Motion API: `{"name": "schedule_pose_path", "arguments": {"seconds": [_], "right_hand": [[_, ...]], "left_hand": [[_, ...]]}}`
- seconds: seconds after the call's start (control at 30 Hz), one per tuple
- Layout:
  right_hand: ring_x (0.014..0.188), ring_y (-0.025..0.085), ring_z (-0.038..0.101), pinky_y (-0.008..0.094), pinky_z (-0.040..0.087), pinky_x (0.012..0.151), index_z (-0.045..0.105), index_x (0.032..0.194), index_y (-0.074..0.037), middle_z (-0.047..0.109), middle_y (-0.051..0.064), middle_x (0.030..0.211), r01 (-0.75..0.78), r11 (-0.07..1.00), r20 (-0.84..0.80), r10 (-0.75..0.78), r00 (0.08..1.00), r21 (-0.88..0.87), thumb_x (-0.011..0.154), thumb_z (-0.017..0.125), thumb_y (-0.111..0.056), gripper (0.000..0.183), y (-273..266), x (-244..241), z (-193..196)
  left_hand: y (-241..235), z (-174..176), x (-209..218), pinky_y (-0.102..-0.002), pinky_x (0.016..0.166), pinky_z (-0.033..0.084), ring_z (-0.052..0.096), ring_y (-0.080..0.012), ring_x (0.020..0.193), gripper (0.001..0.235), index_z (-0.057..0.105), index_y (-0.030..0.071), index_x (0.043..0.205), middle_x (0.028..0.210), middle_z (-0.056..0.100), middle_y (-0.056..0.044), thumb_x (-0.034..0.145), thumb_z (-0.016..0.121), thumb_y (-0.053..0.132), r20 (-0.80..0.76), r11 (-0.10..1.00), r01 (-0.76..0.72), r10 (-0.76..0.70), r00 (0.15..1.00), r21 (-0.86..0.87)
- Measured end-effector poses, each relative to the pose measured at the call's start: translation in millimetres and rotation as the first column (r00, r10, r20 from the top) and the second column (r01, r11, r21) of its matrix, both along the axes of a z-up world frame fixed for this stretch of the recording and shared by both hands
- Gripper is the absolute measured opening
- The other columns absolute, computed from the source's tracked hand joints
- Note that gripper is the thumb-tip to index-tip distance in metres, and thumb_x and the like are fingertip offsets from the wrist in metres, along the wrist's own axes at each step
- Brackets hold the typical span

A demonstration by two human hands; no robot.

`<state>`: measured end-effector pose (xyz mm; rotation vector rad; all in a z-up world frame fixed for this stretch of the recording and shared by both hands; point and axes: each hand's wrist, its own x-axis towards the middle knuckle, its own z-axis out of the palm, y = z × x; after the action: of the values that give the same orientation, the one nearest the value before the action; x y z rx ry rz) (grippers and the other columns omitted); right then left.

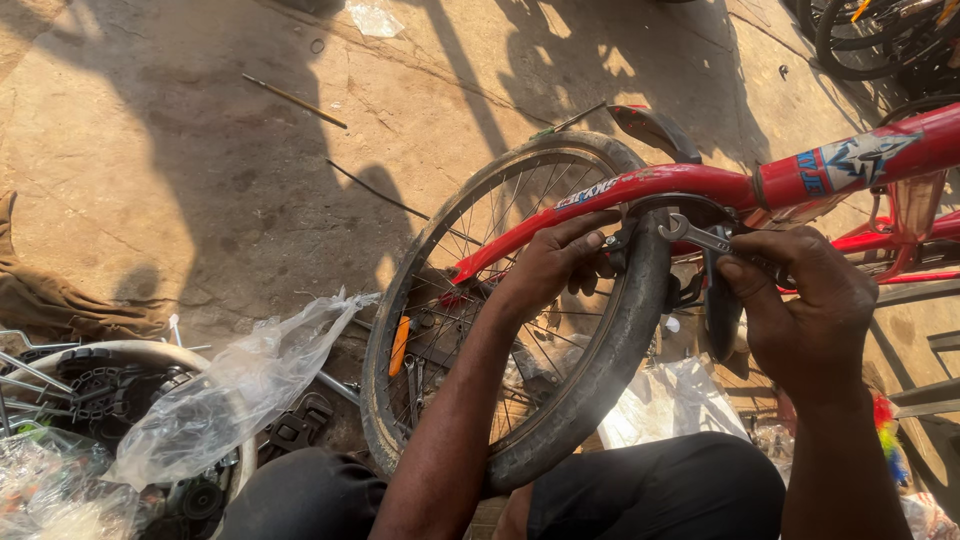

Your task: The person is repairing the front wheel of a red bicycle. They use a wrench to tighten bolts on the brake assembly and a screwdriver to adjust components near the tire. The person also spins the wheel to check alignment and continues tightening the brake mechanism.

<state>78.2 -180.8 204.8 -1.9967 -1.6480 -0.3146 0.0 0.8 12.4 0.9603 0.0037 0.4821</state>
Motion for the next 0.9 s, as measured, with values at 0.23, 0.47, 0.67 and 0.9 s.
{"name": "schedule_pose_path", "arguments": {"seconds": [0.23,0.47,0.67,0.9], "right_hand": [[0.089,0.012,0.071,0.023,0.057,0.078,0.068,0.116,0.001,0.073,0.010,0.100,0.043,0.999,-0.052,-0.042,0.998,0.014,0.107,0.078,-0.003,0.014,-2,5,-6],[0.090,0.010,0.069,0.022,0.058,0.080,0.066,0.114,0.003,0.071,0.009,0.101,0.049,0.996,-0.202,-0.033,0.979,0.072,0.106,0.075,-0.003,0.013,3,6,-11],[0.093,0.012,0.068,0.023,0.056,0.085,0.063,0.125,0.006,0.071,0.012,0.107,0.060,0.957,-0.352,0.046,0.935,0.283,0.115,0.075,-0.002,0.017,-10,16,-30],[0.068,0.011,0.059,0.025,0.050,0.064,0.064,0.124,-0.001,0.066,0.004,0.092,0.334,0.682,-0.656,0.283,0.699,0.650,0.102,0.074,-0.005,0.025,-59,27,-84]], "left_hand": [[3,-2,4,-0.026,0.056,0.052,0.061,-0.0084,0.061,0.041,0.058,0.008,0.146,0.084,0.076,-0.007,0.108,0.050,0.021,-0.027,0.999,0.031,-0.031,0.999,-0.008],[1,-8,10,-0.027,0.056,0.053,0.061,-0.0086,0.063,0.038,0.062,0.012,0.143,0.080,0.073,-0.007,0.108,0.052,0.020,-0.038,0.999,0.027,-0.028,0.999,-0.028],[2,-17,12,-0.027,0.056,0.051,0.063,-0.0102,0.063,0.039,0.062,0.011,0.142,0.081,0.073,-0.008,0.106,0.053,0.024,-0.044,0.999,0.016,-0.014,0.999,0.030],[-6,10,-15,-0.032,0.081,0.058,0.075,-0.0177,0.093,0.043,0.069,0.003,0.127,0.104,0.077,-0.012,0.099,0.066,0.036,-0.233,0.824,-0.386,0.506,0.831,0.414]]}}
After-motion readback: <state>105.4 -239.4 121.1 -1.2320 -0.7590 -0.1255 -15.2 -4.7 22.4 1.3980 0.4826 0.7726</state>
